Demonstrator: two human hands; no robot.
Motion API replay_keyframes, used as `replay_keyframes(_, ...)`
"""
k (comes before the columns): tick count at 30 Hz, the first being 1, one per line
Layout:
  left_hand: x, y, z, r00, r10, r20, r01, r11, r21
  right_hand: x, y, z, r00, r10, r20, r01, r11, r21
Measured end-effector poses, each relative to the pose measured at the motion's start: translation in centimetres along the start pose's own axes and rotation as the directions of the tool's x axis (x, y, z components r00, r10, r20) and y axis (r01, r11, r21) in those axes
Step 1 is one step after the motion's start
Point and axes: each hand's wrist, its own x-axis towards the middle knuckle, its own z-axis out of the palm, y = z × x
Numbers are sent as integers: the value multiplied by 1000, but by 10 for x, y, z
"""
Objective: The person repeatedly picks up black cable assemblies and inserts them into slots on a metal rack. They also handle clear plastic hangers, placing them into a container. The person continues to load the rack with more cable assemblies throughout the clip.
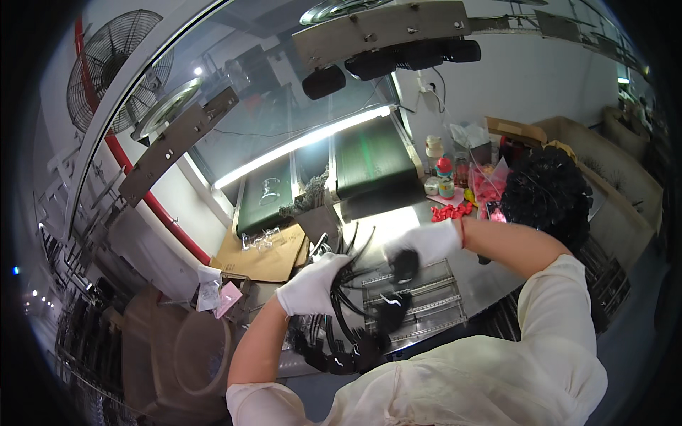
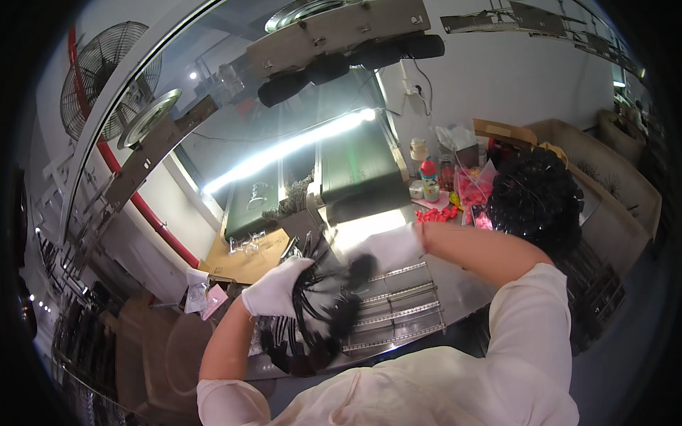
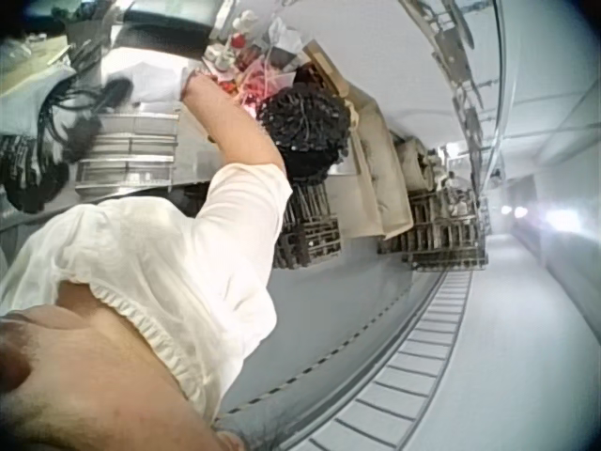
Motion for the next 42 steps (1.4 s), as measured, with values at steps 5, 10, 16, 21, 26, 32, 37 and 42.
replay_keyframes(5,-15,-57,25,985,-97,140,170,564,-808,-48,39,14,987,-77,-142,5,892,-451)
replay_keyframes(10,-9,-40,59,958,97,271,280,-106,-954,-14,-71,-17,634,-737,-235,265,492,-829)
replay_keyframes(16,26,-20,38,997,-74,-26,46,818,-573,-7,-41,3,783,-394,-482,-41,740,-671)
replay_keyframes(21,21,-63,42,976,-209,-55,182,933,-311,-67,78,28,958,242,156,-225,967,-122)
replay_keyframes(26,30,-77,82,930,7,366,310,519,-797,-45,-10,-18,727,-616,-305,139,566,-812)
replay_keyframes(32,79,-5,67,841,200,502,233,703,-672,-20,-35,-1,827,-476,-298,131,680,-722)
replay_keyframes(37,106,11,74,932,-281,-229,279,959,-43,-58,79,25,968,-138,-208,104,981,-164)
replay_keyframes(42,67,-26,76,753,-257,-606,272,960,-68,-169,251,38,904,407,-130,-419,786,-455)
